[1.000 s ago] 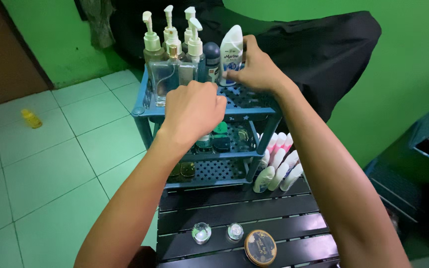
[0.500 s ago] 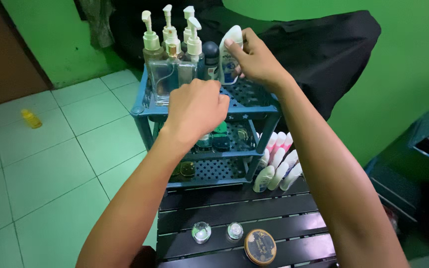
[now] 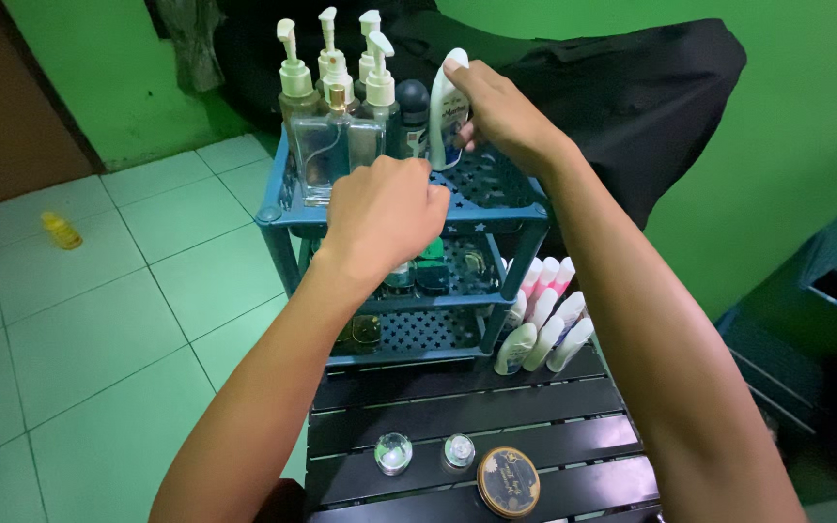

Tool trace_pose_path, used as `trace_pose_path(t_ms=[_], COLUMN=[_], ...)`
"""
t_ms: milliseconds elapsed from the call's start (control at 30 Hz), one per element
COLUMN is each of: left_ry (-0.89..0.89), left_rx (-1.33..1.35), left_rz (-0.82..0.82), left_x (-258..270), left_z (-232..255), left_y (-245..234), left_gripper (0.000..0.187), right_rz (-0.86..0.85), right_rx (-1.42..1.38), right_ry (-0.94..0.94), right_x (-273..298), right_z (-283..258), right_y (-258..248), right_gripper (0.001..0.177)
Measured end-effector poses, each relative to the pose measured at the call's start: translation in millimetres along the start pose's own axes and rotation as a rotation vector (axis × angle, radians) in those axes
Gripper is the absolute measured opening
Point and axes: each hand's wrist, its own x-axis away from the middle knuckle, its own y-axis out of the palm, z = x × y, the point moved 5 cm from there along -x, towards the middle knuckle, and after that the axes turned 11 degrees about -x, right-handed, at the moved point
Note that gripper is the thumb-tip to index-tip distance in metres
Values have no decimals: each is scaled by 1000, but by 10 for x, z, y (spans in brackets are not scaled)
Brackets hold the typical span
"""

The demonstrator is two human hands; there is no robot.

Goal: The person organizes various bottles and containers on a blue plastic rack. They pick up bottles from a table, place them on the rack, and adjust their positions. The person also handles small jars, opening and closing them.

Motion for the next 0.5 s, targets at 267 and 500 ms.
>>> trace_pose_path(t_ms=[267,500], left_ry=[9,268], left_rx=[23,183], left_rz=[106,740], left_x=[49,527], left_z=[32,371], left_y=[-74,-326], left_gripper=[25,9], right_rz=[36,342], right_rx=[173,286], right_ry=[-145,-475], right_x=[136,970], right_z=[-66,-144], right_y=[-87,-446], right_gripper=[66,48])
